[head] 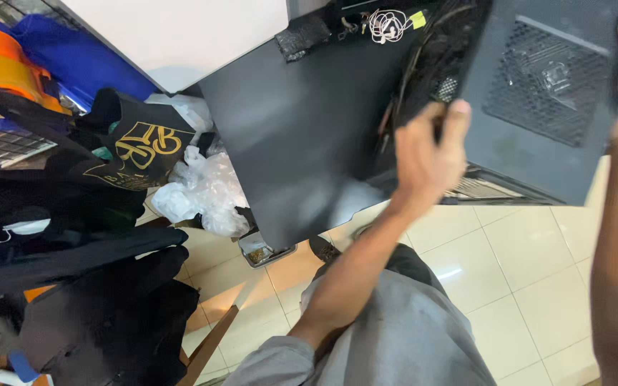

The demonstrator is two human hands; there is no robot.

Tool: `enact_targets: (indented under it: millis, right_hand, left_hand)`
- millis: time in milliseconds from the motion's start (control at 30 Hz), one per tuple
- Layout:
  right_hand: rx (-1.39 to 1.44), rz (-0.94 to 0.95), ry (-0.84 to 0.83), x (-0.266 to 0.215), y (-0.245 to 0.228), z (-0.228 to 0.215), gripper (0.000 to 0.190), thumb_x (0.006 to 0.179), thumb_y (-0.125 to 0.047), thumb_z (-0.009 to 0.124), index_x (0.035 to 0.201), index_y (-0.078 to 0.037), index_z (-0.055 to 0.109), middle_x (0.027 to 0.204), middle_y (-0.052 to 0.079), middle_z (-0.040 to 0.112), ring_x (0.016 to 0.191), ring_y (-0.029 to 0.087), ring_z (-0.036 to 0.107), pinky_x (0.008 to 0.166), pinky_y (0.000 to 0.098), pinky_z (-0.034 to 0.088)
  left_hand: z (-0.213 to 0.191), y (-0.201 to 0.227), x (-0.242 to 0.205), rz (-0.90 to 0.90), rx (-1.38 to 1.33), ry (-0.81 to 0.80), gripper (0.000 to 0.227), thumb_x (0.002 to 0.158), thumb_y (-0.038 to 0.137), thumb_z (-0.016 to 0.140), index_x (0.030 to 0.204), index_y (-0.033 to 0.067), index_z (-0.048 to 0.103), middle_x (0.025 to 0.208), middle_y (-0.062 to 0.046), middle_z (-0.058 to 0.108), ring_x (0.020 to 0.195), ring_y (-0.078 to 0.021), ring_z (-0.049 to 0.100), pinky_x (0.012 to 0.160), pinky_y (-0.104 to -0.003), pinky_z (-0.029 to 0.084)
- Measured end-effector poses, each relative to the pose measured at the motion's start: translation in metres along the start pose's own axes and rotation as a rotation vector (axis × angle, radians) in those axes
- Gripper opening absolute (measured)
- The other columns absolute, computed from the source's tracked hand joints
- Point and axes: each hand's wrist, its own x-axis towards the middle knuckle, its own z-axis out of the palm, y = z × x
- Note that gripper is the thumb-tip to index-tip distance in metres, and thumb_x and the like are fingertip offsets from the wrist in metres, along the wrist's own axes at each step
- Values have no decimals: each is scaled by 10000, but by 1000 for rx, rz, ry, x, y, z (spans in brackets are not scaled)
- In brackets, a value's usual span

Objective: The person lifts and rotates a black computer case on a table, then uses a screwdriver to tighten screws on the back panel. The person also briefly handles a motherboard and a graphics card on the table.

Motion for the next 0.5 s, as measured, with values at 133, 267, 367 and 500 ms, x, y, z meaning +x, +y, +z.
enact_targets:
  millis: [133,267,367,500]
  right_hand:
    - [-274,-6,268,-14,-3,29,757,666,-931,639,1199,-416,795,1070,-294,790,927,-128,720,844,132,599]
    - [448,73,44,-47,-1,70,446,723,-568,679,1015,-244,773,1093,-10,876,983,178,857,920,403,738]
    - [553,66,-75,-74,-12,92,460,846,-508,541,1107,-187,743,1145,45,844,1034,219,829,955,424,724]
    - [214,46,-293,-102,-27,99,578,980,-567,285,1145,-121,612,990,67,720,703,222,647,540,332,511]
  left_hand:
    - [-32,-9,43,-28,-4,-5,541,956,515,400,629,99,512,586,-91,445,668,-257,362,655,-475,362]
    - [-73,-12,83,-89,-193,-127,420,916,512,524,657,241,334,683,76,329,681,-126,285,599,-359,259]
    - [-97,-6,109,-92,-352,-218,336,904,480,575,843,153,623,833,50,581,817,-87,486,789,-298,398]
    - [-118,-4,144,-77,-326,-177,859,841,581,636,1476,14,519,1573,-129,479,1491,-242,419,1257,-390,294]
